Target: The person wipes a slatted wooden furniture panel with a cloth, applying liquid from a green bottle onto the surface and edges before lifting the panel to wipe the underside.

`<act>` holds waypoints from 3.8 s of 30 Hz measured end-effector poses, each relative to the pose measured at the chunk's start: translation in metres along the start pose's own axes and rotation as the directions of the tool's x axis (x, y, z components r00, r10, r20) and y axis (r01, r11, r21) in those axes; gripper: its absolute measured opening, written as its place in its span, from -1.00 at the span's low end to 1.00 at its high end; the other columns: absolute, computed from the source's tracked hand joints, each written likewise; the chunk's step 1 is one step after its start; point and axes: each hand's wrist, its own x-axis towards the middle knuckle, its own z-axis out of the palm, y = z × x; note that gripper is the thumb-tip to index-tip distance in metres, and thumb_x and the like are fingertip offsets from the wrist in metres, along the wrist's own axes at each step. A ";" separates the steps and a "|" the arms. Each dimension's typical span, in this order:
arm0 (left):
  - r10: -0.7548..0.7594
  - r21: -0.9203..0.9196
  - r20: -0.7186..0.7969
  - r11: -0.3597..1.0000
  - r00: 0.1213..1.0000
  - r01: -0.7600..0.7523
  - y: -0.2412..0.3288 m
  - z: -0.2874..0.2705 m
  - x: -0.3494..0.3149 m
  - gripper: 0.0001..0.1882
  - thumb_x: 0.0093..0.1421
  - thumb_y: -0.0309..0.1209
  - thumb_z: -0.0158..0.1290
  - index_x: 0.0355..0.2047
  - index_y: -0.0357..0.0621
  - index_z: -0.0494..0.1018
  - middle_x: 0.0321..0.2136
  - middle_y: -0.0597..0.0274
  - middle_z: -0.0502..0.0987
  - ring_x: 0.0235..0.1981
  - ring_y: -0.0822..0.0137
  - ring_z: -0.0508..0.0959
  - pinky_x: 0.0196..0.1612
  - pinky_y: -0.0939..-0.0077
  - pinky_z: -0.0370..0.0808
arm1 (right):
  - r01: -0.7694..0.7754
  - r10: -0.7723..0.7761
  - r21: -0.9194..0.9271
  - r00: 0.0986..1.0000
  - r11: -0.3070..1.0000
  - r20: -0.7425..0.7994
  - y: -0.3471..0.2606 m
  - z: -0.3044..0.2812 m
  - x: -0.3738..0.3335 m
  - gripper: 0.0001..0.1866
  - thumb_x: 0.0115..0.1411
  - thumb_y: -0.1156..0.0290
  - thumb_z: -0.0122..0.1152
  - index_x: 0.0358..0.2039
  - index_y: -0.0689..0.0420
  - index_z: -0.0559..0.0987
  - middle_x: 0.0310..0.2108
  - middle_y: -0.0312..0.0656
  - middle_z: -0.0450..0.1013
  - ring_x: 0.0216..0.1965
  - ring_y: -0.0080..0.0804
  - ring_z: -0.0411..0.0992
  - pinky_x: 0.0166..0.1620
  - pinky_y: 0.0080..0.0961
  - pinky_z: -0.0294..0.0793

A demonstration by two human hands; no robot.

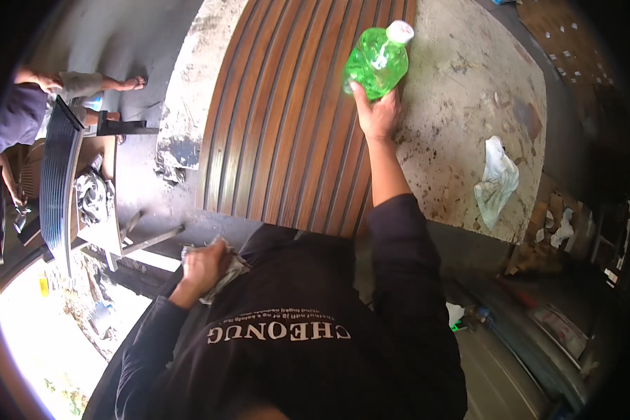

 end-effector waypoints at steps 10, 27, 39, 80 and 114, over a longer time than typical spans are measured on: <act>0.099 0.043 -0.538 0.995 0.837 -0.090 0.041 -0.002 0.101 -0.81 0.04 -0.33 0.10 -0.50 -0.07 0.30 -0.66 0.17 0.40 -0.66 0.14 0.46 -0.61 0.26 0.38 | -0.065 0.062 0.030 0.996 0.997 0.070 -0.010 0.002 -0.003 -0.33 -0.01 -0.02 0.32 -0.01 0.15 0.38 -0.14 -0.11 0.46 -0.10 -0.18 0.42 -0.04 -0.31 0.36; 0.061 0.019 -0.535 0.998 0.842 -0.061 0.044 0.008 0.094 -0.85 0.04 -0.36 0.06 -0.51 -0.05 0.30 -0.69 0.22 0.36 -0.66 0.22 0.47 -0.60 0.31 0.41 | -0.011 0.010 0.017 1.000 1.000 0.027 -0.007 0.001 -0.001 -0.36 0.01 0.00 0.30 -0.03 0.16 0.40 -0.18 -0.09 0.48 -0.14 -0.14 0.45 -0.08 -0.31 0.37; 0.007 -0.085 -0.344 0.996 0.939 -0.038 0.023 -0.015 -0.023 -0.72 0.03 -0.36 0.14 -0.27 -0.21 0.40 -0.68 0.11 0.43 -0.68 0.11 0.47 -0.59 0.30 0.41 | -0.061 0.062 -0.049 0.998 0.997 0.002 -0.003 -0.011 -0.005 -0.32 -0.11 -0.04 0.36 -0.05 0.11 0.41 -0.19 -0.05 0.47 -0.18 -0.04 0.45 -0.13 -0.19 0.42; -0.240 -0.225 -0.692 0.968 0.681 0.113 0.143 0.062 0.059 -0.81 0.02 -0.36 0.14 -0.48 -0.11 0.34 -0.66 0.13 0.42 -0.63 0.13 0.47 -0.52 0.27 0.39 | -0.084 0.091 -0.053 0.987 0.995 0.129 0.002 -0.010 -0.005 -0.20 -0.04 -0.13 0.26 0.07 0.15 0.27 -0.02 -0.01 0.32 -0.01 -0.01 0.33 -0.02 -0.16 0.34; -0.234 -0.162 -0.687 0.972 0.688 0.169 0.130 0.053 0.073 -0.79 0.02 -0.34 0.13 -0.54 -0.10 0.30 -0.68 0.14 0.41 -0.61 0.10 0.46 -0.52 0.29 0.37 | 0.014 -0.005 -0.067 0.991 0.998 0.131 0.001 -0.007 -0.005 -0.19 -0.04 -0.14 0.24 0.05 0.19 0.26 -0.07 0.00 0.33 -0.05 -0.02 0.35 -0.07 -0.14 0.37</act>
